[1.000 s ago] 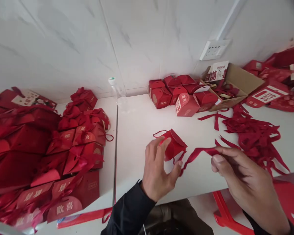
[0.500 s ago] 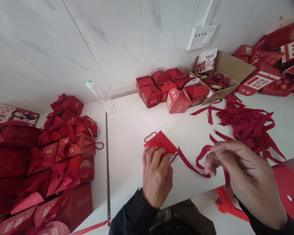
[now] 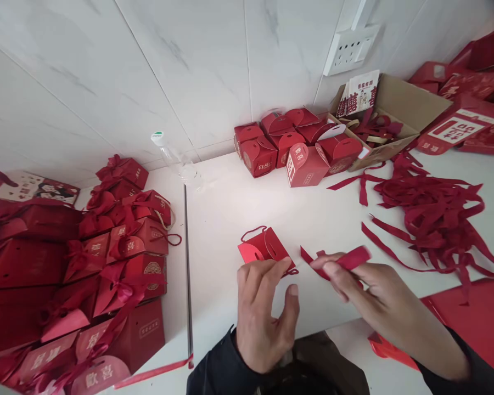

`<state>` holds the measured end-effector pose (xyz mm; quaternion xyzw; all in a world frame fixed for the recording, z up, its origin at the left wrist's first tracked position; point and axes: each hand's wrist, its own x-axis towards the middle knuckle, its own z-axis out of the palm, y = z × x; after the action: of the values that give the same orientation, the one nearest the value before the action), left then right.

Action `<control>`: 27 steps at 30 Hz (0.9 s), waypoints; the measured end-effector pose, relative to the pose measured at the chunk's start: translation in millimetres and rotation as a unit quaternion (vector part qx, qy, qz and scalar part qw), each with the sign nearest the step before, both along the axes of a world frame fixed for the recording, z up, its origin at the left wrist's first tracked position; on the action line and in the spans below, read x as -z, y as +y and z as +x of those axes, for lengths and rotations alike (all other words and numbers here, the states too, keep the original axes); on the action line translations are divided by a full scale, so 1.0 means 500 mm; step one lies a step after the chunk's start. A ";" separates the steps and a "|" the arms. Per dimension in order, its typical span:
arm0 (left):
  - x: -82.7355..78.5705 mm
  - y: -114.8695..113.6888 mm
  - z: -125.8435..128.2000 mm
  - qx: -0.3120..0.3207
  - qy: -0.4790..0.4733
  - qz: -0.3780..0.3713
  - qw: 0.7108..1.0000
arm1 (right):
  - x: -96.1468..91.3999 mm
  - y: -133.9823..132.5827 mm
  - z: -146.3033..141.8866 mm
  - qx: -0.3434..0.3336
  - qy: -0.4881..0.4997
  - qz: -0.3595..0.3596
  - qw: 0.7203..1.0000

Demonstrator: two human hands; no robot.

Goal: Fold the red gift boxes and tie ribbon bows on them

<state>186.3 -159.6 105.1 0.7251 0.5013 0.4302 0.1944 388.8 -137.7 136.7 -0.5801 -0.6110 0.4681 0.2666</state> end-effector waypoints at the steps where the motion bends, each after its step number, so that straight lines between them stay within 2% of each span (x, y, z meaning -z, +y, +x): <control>1: -0.010 0.000 0.001 0.017 -0.023 -0.023 0.999 | -0.001 0.000 -0.003 -0.036 -0.025 0.005 0.999; 4: -0.030 0.003 0.003 0.058 -0.083 -0.080 0.992 | -0.001 0.000 -0.009 -0.129 -0.071 0.013 0.989; 7: -0.033 0.003 0.004 0.058 -0.106 -0.090 0.989 | 0.001 -0.001 -0.012 -0.169 -0.116 0.024 0.978; 11: -0.024 -0.004 0.006 0.029 -0.124 -0.088 0.988 | -0.007 0.000 -0.016 -0.164 -0.106 0.076 0.978; 12: -0.022 -0.005 0.005 0.019 -0.129 -0.090 0.987 | -0.011 0.002 -0.017 -0.155 -0.085 0.073 0.982; 14: -0.019 -0.006 0.003 0.005 -0.129 -0.093 0.987 | -0.021 0.006 -0.020 -0.140 -0.037 0.025 0.989; 16: -0.014 0.000 -0.001 -0.007 -0.101 -0.077 0.992 | -0.026 0.014 -0.024 -0.127 -0.001 -0.035 0.991; 18: -0.004 0.012 -0.008 -0.043 -0.038 -0.035 0.998 | -0.026 0.025 -0.029 -0.099 0.014 -0.057 0.993; 20: 0.011 0.027 -0.014 -0.081 0.040 0.007 0.996 | -0.022 0.040 -0.036 -0.062 0.017 -0.052 0.997; 23: 0.036 0.043 -0.022 -0.096 0.123 0.024 0.988 | -0.014 0.063 -0.046 -0.043 0.007 -0.044 0.998; 27: 0.050 0.046 -0.027 -0.104 0.137 0.018 0.985 | -0.002 0.086 -0.057 -0.069 -0.034 -0.023 0.997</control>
<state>172.8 -136.6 79.9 0.7248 0.5877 0.3535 0.0649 360.2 -94.9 137.5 -0.5578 -0.6475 0.4796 0.1991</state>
